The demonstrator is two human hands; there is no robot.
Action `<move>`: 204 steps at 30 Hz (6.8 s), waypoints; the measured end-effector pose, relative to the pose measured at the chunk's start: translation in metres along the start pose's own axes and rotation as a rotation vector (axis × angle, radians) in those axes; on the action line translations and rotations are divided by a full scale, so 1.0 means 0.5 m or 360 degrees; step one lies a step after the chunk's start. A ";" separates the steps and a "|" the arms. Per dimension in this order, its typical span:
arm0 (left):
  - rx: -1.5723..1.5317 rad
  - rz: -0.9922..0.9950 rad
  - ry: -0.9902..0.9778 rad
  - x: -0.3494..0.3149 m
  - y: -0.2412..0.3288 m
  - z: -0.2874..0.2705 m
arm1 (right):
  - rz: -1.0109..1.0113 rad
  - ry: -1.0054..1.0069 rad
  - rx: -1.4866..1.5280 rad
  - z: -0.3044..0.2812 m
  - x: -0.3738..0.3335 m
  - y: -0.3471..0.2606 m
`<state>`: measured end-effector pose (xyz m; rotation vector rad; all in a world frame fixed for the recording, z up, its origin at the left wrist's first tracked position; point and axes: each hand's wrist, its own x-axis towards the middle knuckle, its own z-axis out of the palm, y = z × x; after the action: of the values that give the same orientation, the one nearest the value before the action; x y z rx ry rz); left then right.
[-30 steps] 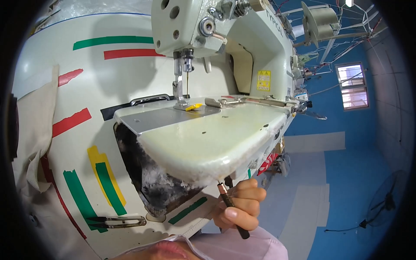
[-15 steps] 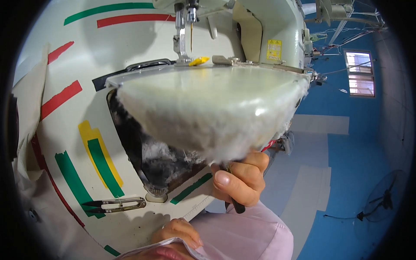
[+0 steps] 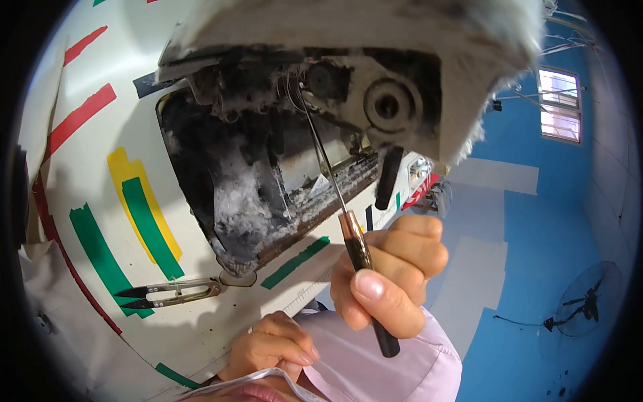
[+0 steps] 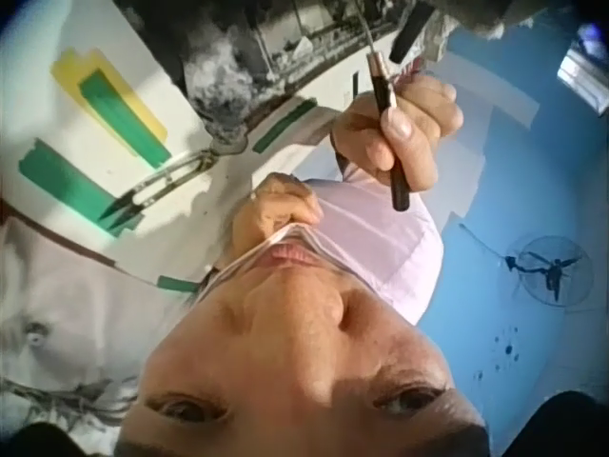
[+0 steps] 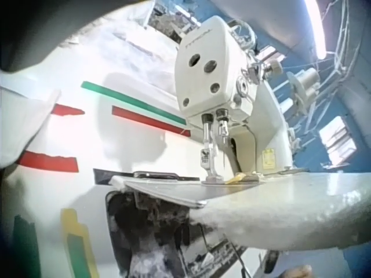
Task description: Maintaining the internal components of an industrial sewing machine by cleaning it with a brush and adjusting parts with a tool.
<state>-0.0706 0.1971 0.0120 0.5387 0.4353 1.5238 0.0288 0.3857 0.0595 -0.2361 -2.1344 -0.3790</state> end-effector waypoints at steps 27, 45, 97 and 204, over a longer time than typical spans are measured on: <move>-0.0036 0.0294 0.0258 -0.011 -0.010 0.008 | -0.0202 -0.0499 -0.0178 0.007 0.045 -0.070; -0.0067 0.0327 0.0189 0.008 -0.004 0.012 | -0.0003 -0.0688 -0.0100 -0.028 0.045 -0.045; -0.0168 0.0143 0.0193 -0.024 -0.007 -0.006 | -0.0482 -0.0963 -0.0353 0.051 0.140 -0.049; 0.2994 0.1109 0.0207 0.181 -0.035 -0.006 | 0.0666 0.0457 0.0683 -0.053 -0.060 0.081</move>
<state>-0.0570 0.2880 0.0050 2.1799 1.9459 1.3486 0.0784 0.4136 0.0554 -0.3460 -1.7722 0.2739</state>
